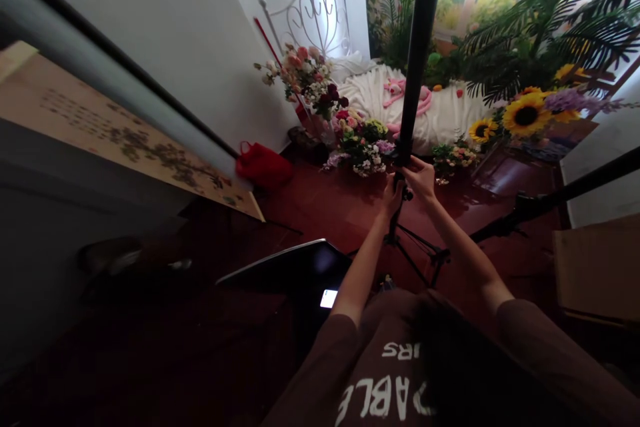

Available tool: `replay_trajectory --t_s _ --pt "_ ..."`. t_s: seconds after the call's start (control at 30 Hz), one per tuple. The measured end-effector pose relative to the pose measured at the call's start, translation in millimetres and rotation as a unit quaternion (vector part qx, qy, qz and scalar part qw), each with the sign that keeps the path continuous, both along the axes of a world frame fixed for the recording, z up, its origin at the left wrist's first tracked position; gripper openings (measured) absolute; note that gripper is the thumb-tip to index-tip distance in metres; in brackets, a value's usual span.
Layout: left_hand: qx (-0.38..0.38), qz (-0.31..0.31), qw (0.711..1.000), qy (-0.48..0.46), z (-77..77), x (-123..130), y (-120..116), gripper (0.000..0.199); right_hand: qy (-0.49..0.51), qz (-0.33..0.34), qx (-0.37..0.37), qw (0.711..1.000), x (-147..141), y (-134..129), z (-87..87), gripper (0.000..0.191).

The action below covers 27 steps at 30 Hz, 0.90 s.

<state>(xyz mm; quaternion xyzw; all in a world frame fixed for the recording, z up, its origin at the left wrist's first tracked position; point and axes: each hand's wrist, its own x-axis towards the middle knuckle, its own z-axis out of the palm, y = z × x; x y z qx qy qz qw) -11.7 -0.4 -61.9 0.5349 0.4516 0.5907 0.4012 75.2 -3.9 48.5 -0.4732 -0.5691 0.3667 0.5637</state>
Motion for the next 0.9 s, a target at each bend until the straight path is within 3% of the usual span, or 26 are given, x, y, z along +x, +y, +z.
replay_trajectory --t_s 0.13,0.23,0.6,0.73,0.9 --pt "-0.013 -0.022 1.0 -0.006 0.9 -1 -3 0.051 0.011 -0.01 0.046 0.999 -1 6 39.5 0.041" --pt "-0.012 -0.027 0.999 -0.019 0.0 0 -4 0.05 -0.016 0.006 0.07 0.997 1 9 58.6 0.039" --pt "0.009 -0.005 1.0 -0.02 -4.4 3 -2 0.051 -0.056 0.043 0.087 0.994 13 5 56.6 0.047" --pt "0.013 -0.01 1.0 -0.024 -9.6 2 0 0.05 -0.065 0.019 0.034 0.997 27 -16 31.9 0.044" --pt "0.017 0.003 1.0 -0.009 -14.1 2 2 0.049 -0.099 -0.003 -0.108 0.989 43 -42 -36.6 0.045"
